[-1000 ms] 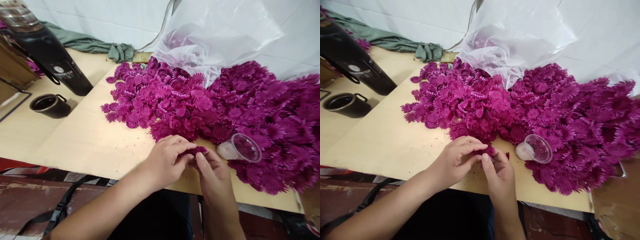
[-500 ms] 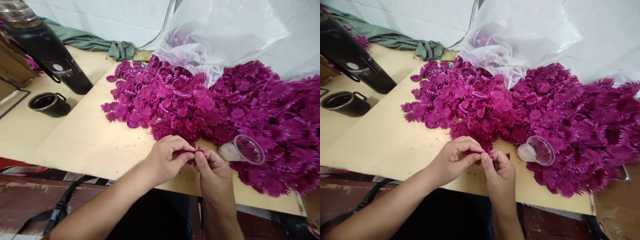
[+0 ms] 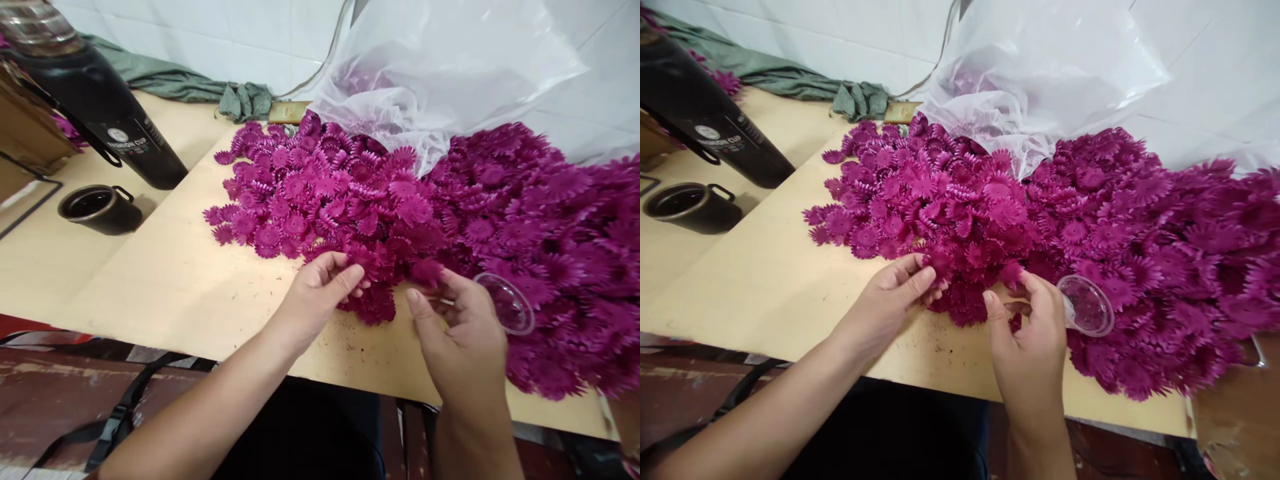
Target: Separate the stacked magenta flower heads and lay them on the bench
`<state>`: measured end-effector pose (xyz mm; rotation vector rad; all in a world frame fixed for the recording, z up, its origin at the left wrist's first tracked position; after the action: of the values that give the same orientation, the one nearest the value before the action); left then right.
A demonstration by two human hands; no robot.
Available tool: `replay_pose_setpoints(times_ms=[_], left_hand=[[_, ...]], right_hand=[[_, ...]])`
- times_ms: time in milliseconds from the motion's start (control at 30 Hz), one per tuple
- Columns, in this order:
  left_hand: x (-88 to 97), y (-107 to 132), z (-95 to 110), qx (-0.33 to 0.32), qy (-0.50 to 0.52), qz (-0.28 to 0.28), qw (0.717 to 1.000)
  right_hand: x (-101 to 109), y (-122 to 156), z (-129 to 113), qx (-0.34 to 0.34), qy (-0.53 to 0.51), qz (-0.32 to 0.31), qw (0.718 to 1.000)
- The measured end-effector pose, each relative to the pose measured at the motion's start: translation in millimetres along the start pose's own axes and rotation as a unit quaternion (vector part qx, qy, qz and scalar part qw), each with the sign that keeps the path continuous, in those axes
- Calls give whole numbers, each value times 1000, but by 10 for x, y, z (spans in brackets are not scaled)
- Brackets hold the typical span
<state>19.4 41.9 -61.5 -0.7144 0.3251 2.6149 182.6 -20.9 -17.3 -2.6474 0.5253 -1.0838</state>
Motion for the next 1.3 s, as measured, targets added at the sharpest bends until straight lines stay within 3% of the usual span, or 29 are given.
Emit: replay_pose_setpoints(times_ms=[100, 200, 400, 633, 900, 1067, 1300], left_hand=[[-87, 14, -79, 21, 10, -25, 999], [-110, 9, -111, 25, 5, -41, 999], [-140, -5, -137, 29, -65, -66, 995], [-147, 15, -156, 35, -177, -77, 980], [-155, 2, -179, 40, -205, -95, 973], [-149, -25, -194, 44, -140, -99, 984], [-187, 28, -63, -3, -197, -108, 974]], right_hand=[[-20, -17, -175, 59, 68, 5, 996], [-67, 30, -340, 99, 54, -5, 994], [-311, 93, -206, 11, -125, -118, 985], [-443, 67, -99, -60, -218, -151, 962], [-448, 10, -128, -53, -305, -140, 941], [-515, 4, -238, -9, -285, -221, 933], [-434, -40, -154, -15, -258, -145, 955]])
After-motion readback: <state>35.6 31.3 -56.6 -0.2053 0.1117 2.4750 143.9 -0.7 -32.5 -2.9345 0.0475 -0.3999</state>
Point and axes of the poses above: each hand's wrist, its own y-axis away from the middle knuckle, its own x-axis out of the back of the hand, z = x × y, the point moved 8 cm from there along -y, towards the middle knuckle, and after that the axes turned 11 degrees about -z, right-handed, at the moved point
